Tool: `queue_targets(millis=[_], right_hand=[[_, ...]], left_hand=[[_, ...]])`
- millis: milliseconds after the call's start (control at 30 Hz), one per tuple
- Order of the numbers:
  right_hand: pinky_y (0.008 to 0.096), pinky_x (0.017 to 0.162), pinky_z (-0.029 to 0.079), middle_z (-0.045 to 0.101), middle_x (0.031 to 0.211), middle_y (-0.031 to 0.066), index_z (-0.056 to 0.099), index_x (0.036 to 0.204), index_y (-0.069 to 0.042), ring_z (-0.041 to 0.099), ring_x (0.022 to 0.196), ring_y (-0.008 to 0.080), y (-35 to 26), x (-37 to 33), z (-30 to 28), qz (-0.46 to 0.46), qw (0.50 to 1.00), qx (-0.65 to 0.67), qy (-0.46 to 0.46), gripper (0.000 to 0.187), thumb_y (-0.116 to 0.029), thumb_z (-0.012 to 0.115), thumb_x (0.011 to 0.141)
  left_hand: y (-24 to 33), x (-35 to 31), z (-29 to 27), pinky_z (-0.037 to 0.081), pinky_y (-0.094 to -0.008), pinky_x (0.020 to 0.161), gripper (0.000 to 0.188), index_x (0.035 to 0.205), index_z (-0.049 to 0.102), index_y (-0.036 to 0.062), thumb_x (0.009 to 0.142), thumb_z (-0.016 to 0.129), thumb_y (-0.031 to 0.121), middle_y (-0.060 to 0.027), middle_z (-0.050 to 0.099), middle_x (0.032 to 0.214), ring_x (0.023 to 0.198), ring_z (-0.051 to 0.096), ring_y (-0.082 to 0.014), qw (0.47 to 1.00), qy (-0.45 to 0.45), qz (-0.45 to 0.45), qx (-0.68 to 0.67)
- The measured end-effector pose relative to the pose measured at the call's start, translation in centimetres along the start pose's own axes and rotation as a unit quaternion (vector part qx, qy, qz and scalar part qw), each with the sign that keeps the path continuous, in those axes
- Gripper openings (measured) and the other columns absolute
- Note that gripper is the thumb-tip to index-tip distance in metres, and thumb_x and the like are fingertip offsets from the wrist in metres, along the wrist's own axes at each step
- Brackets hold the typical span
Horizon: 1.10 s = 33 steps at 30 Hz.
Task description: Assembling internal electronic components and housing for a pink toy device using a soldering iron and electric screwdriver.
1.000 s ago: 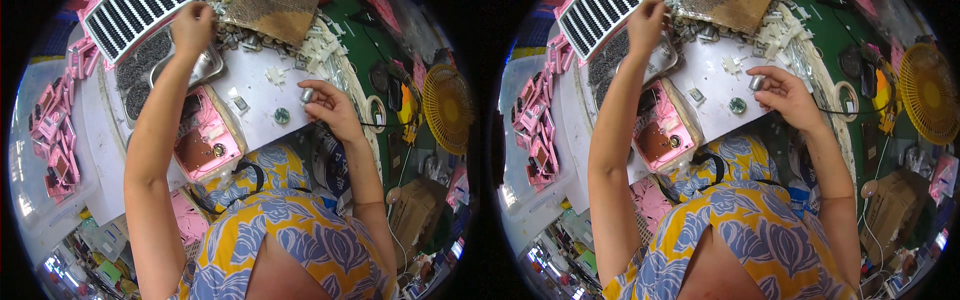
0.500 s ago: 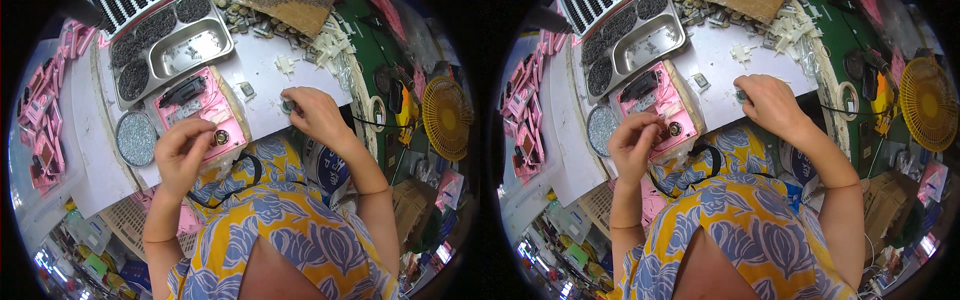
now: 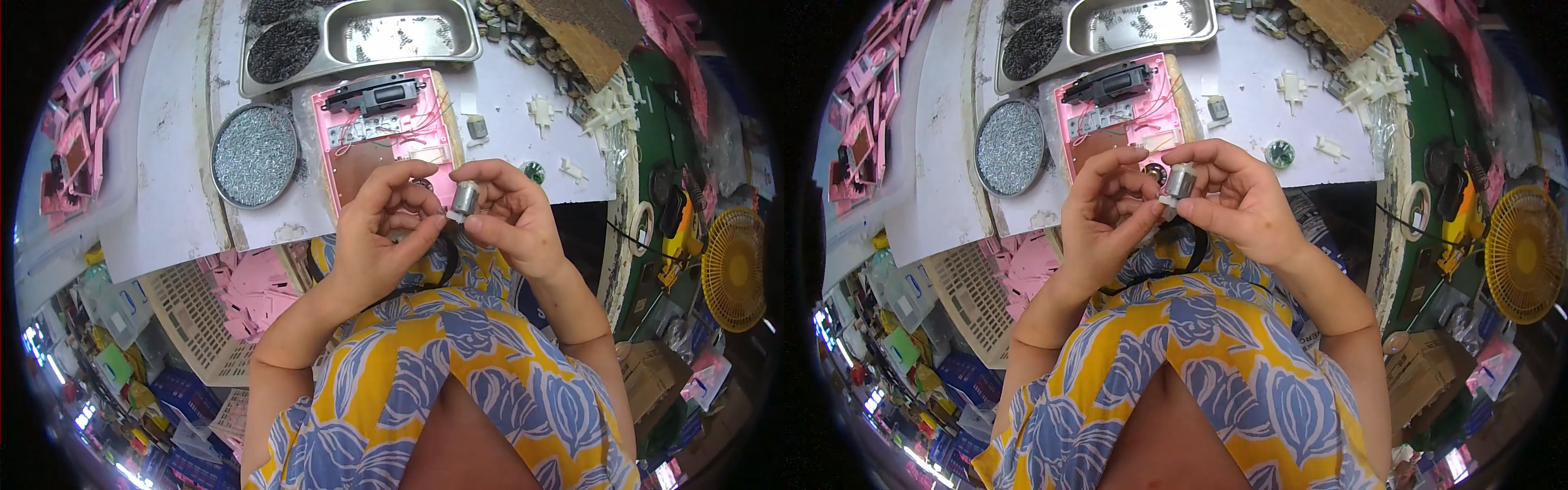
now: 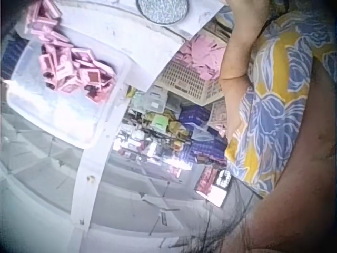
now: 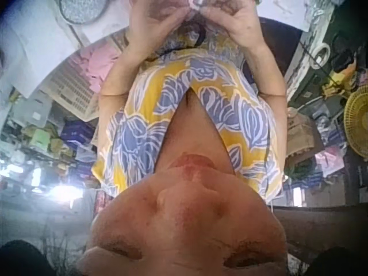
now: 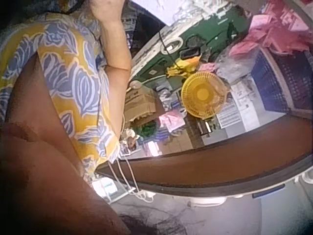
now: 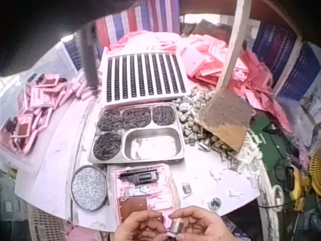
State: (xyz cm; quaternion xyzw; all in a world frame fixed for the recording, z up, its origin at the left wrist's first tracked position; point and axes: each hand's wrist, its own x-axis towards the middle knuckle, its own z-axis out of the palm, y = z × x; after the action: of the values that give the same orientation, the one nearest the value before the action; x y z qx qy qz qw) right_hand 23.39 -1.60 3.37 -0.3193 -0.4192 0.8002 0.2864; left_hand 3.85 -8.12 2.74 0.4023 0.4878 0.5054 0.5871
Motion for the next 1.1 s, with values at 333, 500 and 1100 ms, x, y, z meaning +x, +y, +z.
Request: queue_targets(millis=[333,500,1100], right_hand=[[0.0200,0.067,0.047,0.062,0.091,0.0008,0.059,0.129,0.000,0.057,0.078,0.0058,0.2,0.2,0.8,-0.030,0.990,-0.133,0.033,0.047,-0.006,0.077,0.086],[0.0293,0.067,0.053,0.068,0.095,0.0107,0.067,0.116,-0.003,0.065,0.074,0.0198,-0.6,0.1,0.0,-0.225,0.897,-0.379,-0.008,0.040,-0.006,0.082,0.078],[0.0357,0.078,0.057,0.073,0.101,0.0157,0.071,0.101,-0.001,0.072,0.089,0.0302,-0.8,0.6,0.8,-0.333,0.846,-0.416,-0.027,0.030,0.005,0.080,0.073]], left_hand=[[-0.7,-0.1,-0.3,0.058,-0.0251,0.076,0.049,0.131,0.053,0.0029,0.086,0.071,-0.007,-0.0062,0.068,0.096,0.086,0.067,-0.0108,0.994,0.014,0.084,0.066],[-0.7,-0.3,-1.2,0.057,-0.0300,0.079,0.050,0.130,0.051,0.0005,0.085,0.071,-0.010,-0.0125,0.068,0.104,0.092,0.070,-0.0191,0.930,0.002,0.254,0.267],[0.3,-0.1,-1.6,0.057,-0.0349,0.075,0.026,0.098,0.063,-0.0009,0.077,0.076,-0.009,-0.0166,0.070,0.097,0.087,0.070,-0.0293,0.924,0.019,0.280,0.260]])
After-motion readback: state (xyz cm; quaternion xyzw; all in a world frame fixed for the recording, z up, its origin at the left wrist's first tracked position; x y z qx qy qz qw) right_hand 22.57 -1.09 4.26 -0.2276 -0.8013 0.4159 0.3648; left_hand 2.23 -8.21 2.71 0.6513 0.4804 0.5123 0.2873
